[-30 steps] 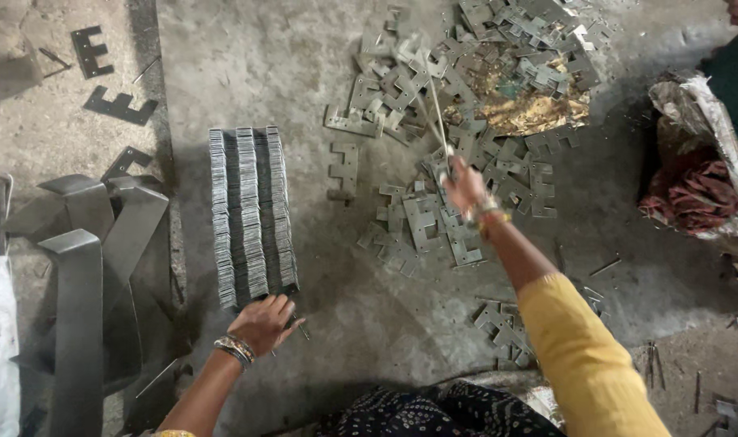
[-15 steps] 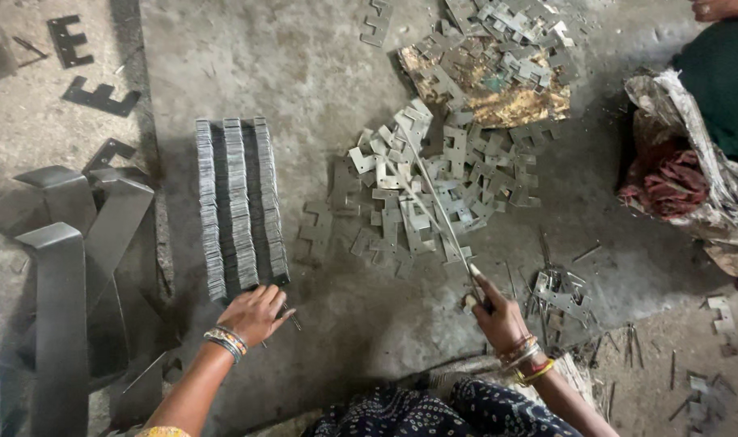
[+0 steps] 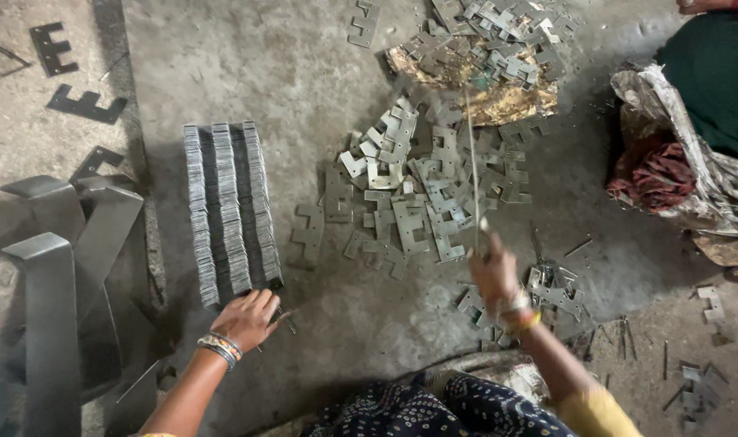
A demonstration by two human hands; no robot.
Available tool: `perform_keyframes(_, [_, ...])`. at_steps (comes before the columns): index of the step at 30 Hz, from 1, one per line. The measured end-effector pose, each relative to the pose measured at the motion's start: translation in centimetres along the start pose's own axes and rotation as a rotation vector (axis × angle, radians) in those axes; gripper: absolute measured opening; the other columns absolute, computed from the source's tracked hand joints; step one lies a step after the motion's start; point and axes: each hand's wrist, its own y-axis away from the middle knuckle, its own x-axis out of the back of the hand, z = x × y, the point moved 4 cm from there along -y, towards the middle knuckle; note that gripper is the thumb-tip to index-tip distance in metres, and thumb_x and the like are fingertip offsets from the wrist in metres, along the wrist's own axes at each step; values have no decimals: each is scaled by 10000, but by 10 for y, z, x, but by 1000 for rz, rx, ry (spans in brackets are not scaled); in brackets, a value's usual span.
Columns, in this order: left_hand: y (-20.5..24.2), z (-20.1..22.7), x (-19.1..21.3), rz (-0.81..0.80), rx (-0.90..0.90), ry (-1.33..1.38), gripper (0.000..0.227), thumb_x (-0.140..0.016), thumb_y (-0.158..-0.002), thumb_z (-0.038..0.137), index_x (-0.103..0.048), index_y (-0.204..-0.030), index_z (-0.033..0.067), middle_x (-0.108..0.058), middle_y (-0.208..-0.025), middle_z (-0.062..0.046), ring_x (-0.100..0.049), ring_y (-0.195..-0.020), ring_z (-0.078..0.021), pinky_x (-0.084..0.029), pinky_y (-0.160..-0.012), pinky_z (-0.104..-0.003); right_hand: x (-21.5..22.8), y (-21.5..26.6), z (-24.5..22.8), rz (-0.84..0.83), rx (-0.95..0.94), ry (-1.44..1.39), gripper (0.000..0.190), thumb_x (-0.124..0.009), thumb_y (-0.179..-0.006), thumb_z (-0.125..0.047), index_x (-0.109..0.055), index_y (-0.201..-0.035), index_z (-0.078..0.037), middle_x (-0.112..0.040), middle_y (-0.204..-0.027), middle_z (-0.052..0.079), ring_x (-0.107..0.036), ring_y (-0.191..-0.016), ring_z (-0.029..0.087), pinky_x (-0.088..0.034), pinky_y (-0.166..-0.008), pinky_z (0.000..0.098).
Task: The person sits on the floor and repeatedly picks up small metal brackets from a scattered pile, aligns them, and stacks them into neat columns. The person occasionally uses a metal rod to sweep and gather loose pieces before continuing to stack them.
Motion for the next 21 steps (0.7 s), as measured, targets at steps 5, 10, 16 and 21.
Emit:
perform_keyframes(5, [-2, 6, 8, -11, 21, -40, 366, -669, -905, 459, -609, -986, 108, -611, -901, -29, -655, -872, -200, -562, -727, -364, 2, 102, 16, -130, -200, -72, 677, -714, -841, -179, -530, -1493, -182, -639, -529, 91, -514, -421, 136, -403, -410, 356])
perform_keyframes(10, [-4, 11, 15, 97, -10, -73, 374, -662, -867, 463, -620, -945, 99, -612, -866, -46, -664, -830, -207, -560, -680, -367, 33, 119, 16, -18, -160, -223, 685, -726, -827, -155, -567, -1493, -181, -616, -624, 40, -448, -474, 81, -378, -413, 283])
perform_keyframes(16, [-7, 9, 17, 57, -1, -78, 376, -660, -887, 478, -628, -934, 107, -610, -857, -48, -661, -826, -204, -558, -657, -358, 85, 42, 44, 234, -403, -257, 685, -679, -896, -119, -469, -1547, -135, -689, -757, 66, -513, -483, 69, -423, -374, 275])
perform_keyframes(21, [-1, 10, 12, 83, -27, -86, 390, -668, -876, 464, -632, -974, 88, -616, -871, -46, -656, -833, -197, -565, -689, -355, 91, 16, 52, 196, -437, -281, 740, -688, -866, -69, -422, -1551, -161, -661, -1076, -50, -524, -477, 60, -476, -375, 257])
